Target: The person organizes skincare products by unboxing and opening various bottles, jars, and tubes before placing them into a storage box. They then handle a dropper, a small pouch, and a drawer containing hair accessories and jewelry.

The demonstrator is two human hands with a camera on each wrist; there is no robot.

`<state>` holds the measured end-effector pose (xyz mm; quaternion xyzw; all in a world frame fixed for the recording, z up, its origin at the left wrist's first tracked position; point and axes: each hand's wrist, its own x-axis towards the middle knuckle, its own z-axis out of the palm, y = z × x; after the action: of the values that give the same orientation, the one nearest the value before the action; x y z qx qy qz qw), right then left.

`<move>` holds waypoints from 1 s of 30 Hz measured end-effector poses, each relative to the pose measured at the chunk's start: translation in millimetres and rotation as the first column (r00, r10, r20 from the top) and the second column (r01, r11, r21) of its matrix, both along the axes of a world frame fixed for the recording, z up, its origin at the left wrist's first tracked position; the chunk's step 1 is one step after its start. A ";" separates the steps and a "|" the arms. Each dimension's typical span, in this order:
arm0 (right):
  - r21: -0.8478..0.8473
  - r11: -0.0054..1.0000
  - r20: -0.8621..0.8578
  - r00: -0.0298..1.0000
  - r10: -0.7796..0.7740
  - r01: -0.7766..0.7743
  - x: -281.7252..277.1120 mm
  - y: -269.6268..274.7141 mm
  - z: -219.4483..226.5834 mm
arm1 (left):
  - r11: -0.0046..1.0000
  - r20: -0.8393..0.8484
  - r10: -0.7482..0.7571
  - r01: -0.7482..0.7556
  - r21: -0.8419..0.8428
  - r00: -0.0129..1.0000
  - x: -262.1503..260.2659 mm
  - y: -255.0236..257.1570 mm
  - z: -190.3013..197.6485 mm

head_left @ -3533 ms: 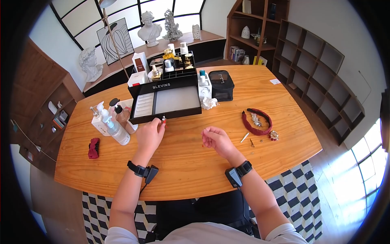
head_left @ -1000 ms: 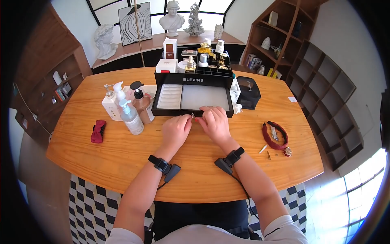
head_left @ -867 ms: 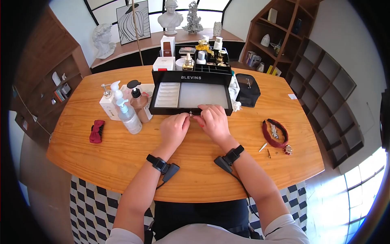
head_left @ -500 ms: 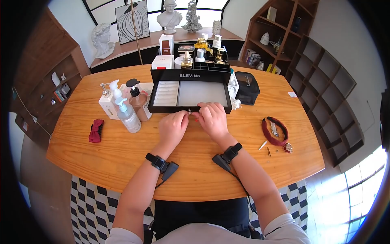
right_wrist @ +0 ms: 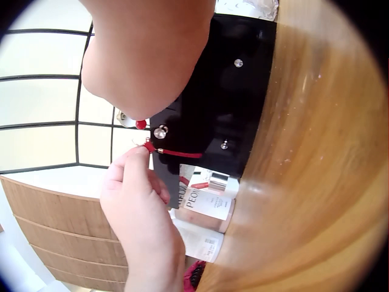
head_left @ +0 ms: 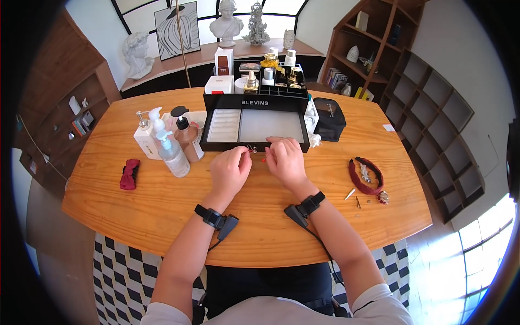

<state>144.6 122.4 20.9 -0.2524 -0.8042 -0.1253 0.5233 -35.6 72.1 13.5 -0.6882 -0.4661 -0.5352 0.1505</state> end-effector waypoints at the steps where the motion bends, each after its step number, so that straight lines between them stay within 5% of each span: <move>1: -0.042 0.999 -0.053 0.998 0.014 -0.017 -0.3 -2.2 2.6 | 1.000 0.001 -0.002 0.002 -0.004 1.000 0.4 -3.5 3.1; 5: -0.249 0.954 -0.235 0.966 0.107 -0.166 -8.0 -23.3 18.5 | 0.999 0.018 -0.039 0.039 -0.007 0.999 0.2 -8.6 4.9; 12: -0.662 0.696 -0.300 0.950 0.092 -0.277 -26.2 -45.0 43.1 | 0.992 -0.021 -0.093 0.094 0.082 0.995 3.4 -12.5 7.3; 21: -0.613 0.780 -0.209 0.978 -0.007 -0.125 26.3 -57.9 55.4 | 0.988 0.032 -0.156 0.156 0.002 0.987 3.6 -21.4 7.0; 30: -0.778 0.598 0.185 0.980 -0.077 0.194 164.4 -84.5 29.5 | 0.993 0.095 -0.113 0.115 -0.008 0.989 0.4 -9.6 -8.2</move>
<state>309.0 37.9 50.5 -0.5090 -0.7876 0.1875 0.2923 -35.2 62.5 5.4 -0.6888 -0.4362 -0.5715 0.0929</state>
